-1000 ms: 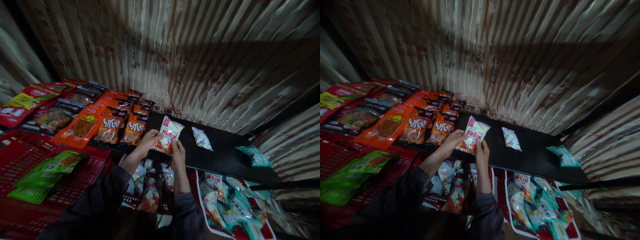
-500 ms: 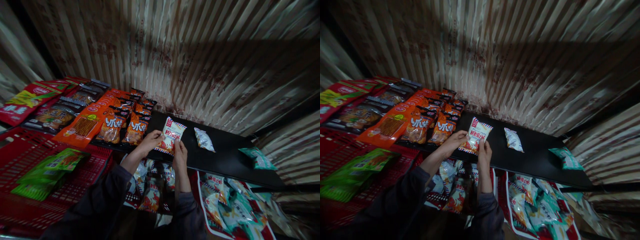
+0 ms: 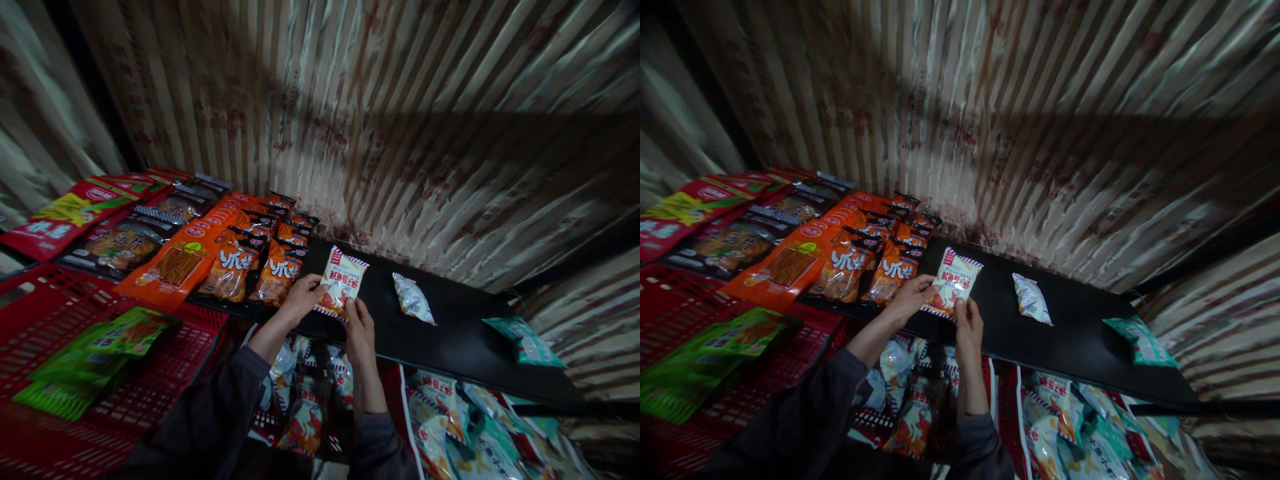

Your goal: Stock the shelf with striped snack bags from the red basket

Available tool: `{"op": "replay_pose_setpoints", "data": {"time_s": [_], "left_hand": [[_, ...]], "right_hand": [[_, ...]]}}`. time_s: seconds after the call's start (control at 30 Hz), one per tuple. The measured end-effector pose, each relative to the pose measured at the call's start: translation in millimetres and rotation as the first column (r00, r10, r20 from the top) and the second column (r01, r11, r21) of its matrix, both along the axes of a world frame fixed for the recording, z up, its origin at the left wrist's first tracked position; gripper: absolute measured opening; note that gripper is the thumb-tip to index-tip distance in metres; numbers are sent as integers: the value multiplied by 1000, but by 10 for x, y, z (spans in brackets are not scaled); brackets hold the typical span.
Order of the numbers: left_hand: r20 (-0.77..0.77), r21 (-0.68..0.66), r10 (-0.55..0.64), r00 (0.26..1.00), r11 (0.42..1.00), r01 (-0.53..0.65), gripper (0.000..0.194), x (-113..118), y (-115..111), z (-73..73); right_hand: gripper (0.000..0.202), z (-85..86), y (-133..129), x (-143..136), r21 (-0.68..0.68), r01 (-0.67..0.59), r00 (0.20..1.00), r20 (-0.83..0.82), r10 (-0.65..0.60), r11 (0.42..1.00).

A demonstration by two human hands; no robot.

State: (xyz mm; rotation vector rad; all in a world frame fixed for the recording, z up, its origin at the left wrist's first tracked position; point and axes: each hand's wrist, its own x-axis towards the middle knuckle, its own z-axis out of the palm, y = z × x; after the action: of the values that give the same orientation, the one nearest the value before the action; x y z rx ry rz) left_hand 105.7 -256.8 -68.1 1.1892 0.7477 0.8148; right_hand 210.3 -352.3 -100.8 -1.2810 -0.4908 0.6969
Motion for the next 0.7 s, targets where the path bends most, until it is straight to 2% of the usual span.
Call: {"op": "replay_pose_setpoints", "data": {"time_s": [0.17,0.33,0.43,0.53,0.7], "left_hand": [[-144,117,84,986,991,-67,30,16,33,-87],[-299,339,120,947,941,-12,37,63,21,-58],[-390,466,220,894,885,-14,40,152,33,16],[-447,539,307,840,842,-21,43,280,86,67],[-521,540,322,790,842,14,48,447,251,69]], "right_hand": [[46,-48,-5,17,-44,13,998,66,-10,999],[50,-22,110,114,-88,62,989,142,-49,994],[53,-3,309,211,-83,92,990,114,-82,992],[55,-2,573,326,-70,162,983,96,-155,984],[47,-22,1021,472,-96,195,965,195,-174,976]]}}
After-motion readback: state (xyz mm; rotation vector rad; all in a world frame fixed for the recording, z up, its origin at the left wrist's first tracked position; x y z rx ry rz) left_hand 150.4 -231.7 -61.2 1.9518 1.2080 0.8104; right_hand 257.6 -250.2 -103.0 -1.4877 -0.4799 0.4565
